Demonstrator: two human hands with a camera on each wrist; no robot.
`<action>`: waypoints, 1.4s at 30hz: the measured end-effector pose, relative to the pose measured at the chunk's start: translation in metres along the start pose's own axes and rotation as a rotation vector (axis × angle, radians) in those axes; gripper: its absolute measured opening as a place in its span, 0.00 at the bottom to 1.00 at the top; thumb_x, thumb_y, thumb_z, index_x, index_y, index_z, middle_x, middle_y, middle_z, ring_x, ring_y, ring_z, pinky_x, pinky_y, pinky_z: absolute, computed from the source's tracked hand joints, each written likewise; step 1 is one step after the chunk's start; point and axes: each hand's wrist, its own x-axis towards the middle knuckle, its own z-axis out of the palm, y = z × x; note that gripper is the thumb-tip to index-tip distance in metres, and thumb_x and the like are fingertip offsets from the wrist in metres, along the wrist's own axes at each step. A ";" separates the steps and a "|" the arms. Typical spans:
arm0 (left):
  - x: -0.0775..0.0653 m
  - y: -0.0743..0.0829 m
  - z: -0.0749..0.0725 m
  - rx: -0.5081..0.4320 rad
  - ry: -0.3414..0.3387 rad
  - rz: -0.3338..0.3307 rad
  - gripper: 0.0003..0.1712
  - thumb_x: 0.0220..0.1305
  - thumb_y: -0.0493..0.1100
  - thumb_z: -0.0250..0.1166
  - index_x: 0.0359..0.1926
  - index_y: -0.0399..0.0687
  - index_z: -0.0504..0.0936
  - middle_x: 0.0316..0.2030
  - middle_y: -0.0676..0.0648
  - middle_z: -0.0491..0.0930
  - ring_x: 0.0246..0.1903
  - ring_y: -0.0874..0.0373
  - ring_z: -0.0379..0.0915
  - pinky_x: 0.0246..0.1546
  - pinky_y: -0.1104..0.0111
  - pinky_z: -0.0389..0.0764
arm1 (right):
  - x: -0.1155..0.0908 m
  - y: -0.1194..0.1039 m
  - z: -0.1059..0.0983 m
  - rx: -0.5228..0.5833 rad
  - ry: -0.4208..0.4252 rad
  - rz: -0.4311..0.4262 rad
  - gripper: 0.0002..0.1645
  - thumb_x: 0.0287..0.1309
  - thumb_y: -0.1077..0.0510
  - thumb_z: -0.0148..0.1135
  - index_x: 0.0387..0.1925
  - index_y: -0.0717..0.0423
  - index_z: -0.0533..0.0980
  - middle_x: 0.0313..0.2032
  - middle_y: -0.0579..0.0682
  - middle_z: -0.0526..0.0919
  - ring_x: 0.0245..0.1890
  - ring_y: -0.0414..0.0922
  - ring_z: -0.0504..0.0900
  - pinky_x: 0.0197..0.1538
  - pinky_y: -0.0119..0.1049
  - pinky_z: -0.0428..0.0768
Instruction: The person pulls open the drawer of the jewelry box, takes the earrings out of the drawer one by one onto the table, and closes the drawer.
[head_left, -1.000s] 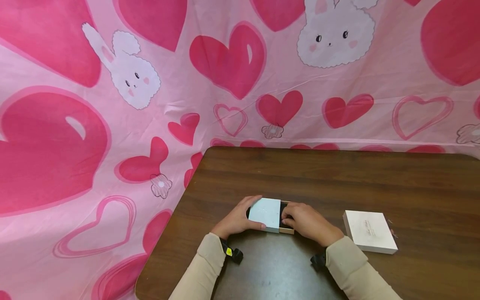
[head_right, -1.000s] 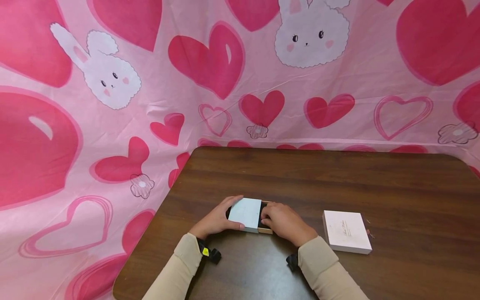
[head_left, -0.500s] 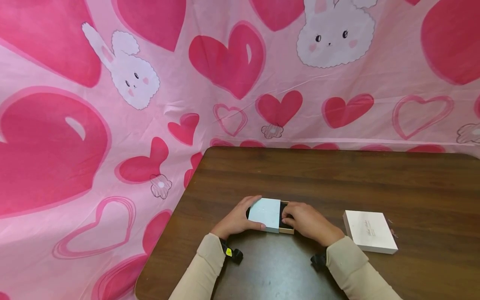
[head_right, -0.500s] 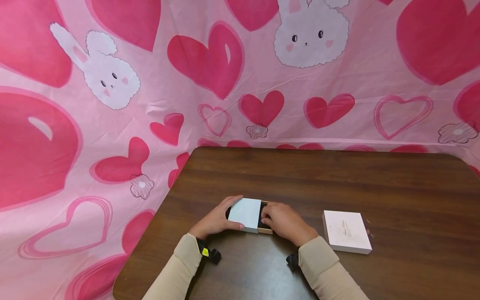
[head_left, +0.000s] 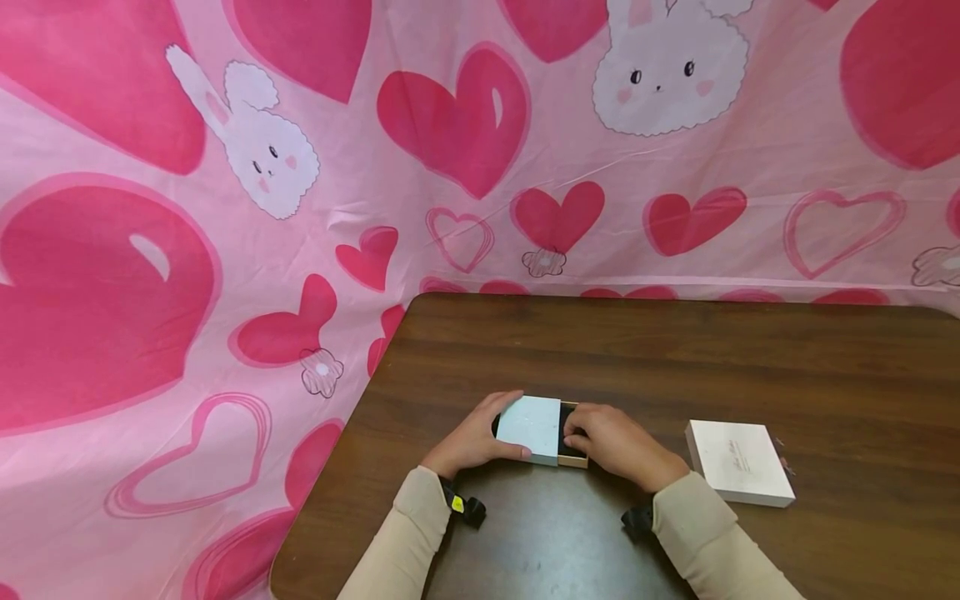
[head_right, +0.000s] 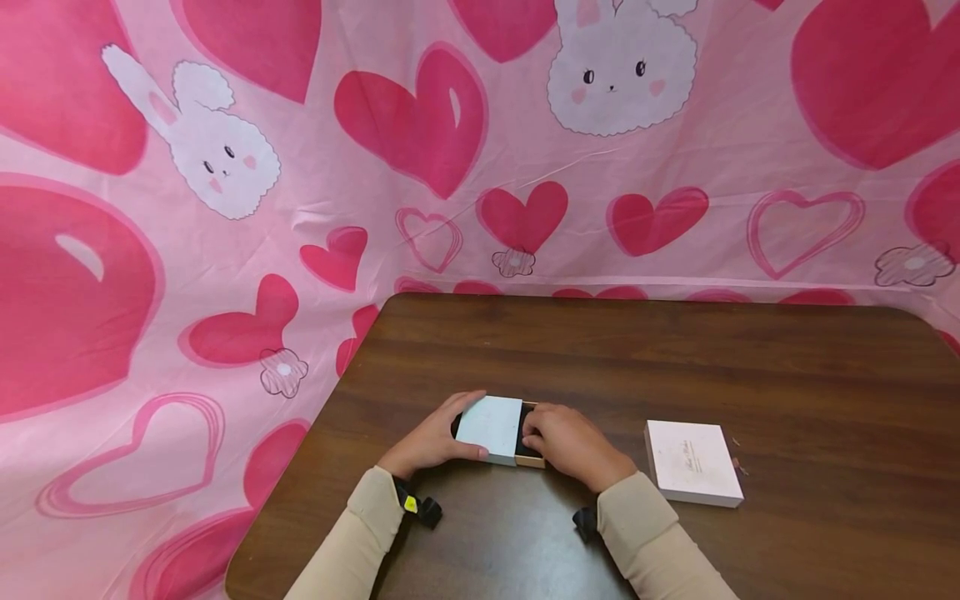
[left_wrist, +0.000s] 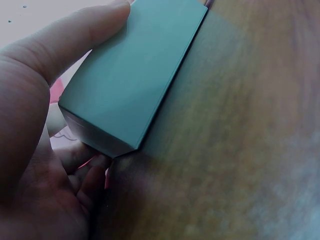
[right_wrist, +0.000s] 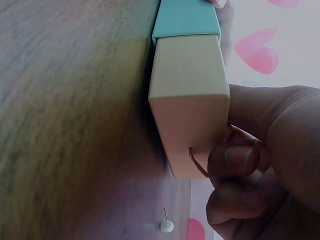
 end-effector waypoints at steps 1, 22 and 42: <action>0.000 0.000 0.000 0.003 0.000 0.001 0.57 0.45 0.65 0.75 0.74 0.66 0.58 0.68 0.57 0.58 0.58 0.56 0.60 0.58 0.52 0.65 | 0.000 0.000 0.000 -0.002 -0.001 0.002 0.06 0.58 0.56 0.69 0.29 0.42 0.79 0.31 0.34 0.73 0.30 0.36 0.71 0.36 0.35 0.74; 0.001 -0.001 0.001 0.007 0.002 -0.016 0.57 0.44 0.67 0.75 0.74 0.68 0.58 0.68 0.57 0.57 0.59 0.55 0.59 0.59 0.49 0.64 | 0.000 -0.001 -0.003 0.011 -0.031 0.043 0.05 0.59 0.55 0.68 0.30 0.42 0.79 0.31 0.34 0.72 0.30 0.37 0.71 0.37 0.37 0.74; 0.001 0.000 0.001 0.001 -0.002 -0.026 0.57 0.44 0.67 0.75 0.74 0.69 0.58 0.68 0.58 0.57 0.59 0.56 0.59 0.59 0.49 0.64 | -0.001 0.002 -0.003 -0.003 -0.029 0.048 0.06 0.59 0.55 0.68 0.29 0.41 0.79 0.31 0.34 0.73 0.31 0.37 0.72 0.39 0.40 0.75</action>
